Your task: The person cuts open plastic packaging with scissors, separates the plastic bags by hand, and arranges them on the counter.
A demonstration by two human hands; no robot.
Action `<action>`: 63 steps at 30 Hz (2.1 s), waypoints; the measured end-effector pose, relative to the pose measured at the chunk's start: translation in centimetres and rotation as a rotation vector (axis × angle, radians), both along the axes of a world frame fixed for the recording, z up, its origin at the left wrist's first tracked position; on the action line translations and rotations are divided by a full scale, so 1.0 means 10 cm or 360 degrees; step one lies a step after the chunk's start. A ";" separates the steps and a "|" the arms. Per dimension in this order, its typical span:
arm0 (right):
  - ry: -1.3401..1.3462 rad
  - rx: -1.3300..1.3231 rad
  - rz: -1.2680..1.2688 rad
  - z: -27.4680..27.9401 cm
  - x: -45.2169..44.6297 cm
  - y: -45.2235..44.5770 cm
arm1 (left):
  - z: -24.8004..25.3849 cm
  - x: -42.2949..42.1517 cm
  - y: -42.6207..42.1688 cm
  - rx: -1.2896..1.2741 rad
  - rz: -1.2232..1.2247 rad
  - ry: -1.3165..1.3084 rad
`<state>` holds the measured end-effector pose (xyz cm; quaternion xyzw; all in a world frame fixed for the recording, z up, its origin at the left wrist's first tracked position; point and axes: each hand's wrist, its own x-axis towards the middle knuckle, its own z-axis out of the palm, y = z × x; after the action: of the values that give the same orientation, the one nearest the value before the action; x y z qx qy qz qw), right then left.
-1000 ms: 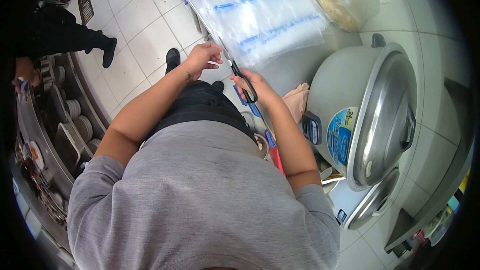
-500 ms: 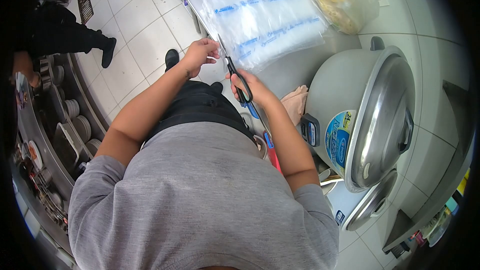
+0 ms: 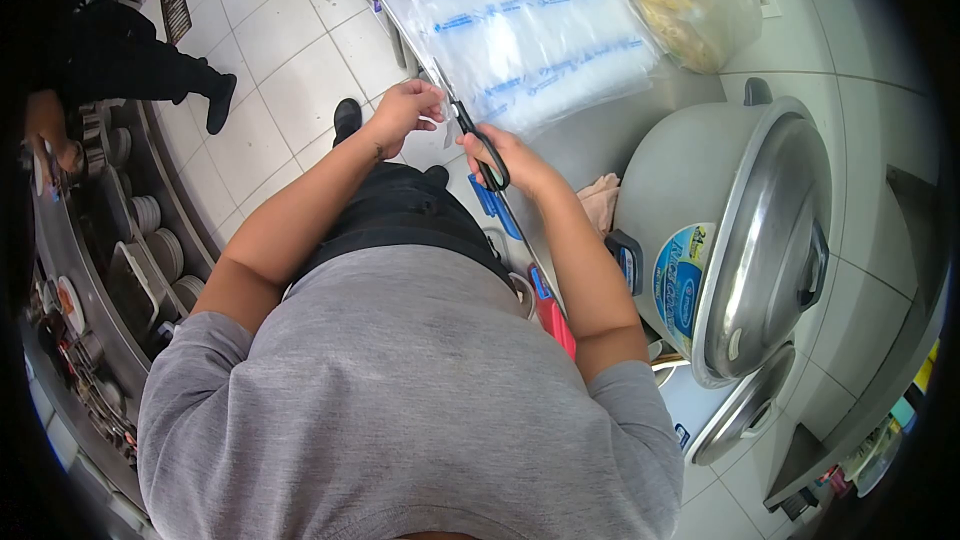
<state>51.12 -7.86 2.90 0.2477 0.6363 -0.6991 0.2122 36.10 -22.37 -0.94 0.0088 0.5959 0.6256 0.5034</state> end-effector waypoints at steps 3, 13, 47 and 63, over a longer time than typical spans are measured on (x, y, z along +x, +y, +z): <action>-0.0011 -0.0019 0.0010 0.00 -0.09 0.04 | 0.01 0.03 0.01 0.0023 0.0005 -0.0017; -0.0001 0.0146 0.0065 0.01 -0.27 0.06 | 0.03 0.00 0.00 -0.0011 -0.0041 0.0003; 0.0513 0.0326 -0.0176 0.37 -1.31 0.18 | 0.30 -0.53 -0.44 -0.0355 -0.0396 0.0598; 0.0003 0.1176 -0.1364 0.19 -0.02 0.06 | 0.47 -3.13 3.51 -0.0095 -0.0829 0.1243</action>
<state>50.93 -7.23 4.78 0.5413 0.6814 -0.4538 -0.1920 4.76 12.74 3.71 0.3782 0.7364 0.4110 0.3818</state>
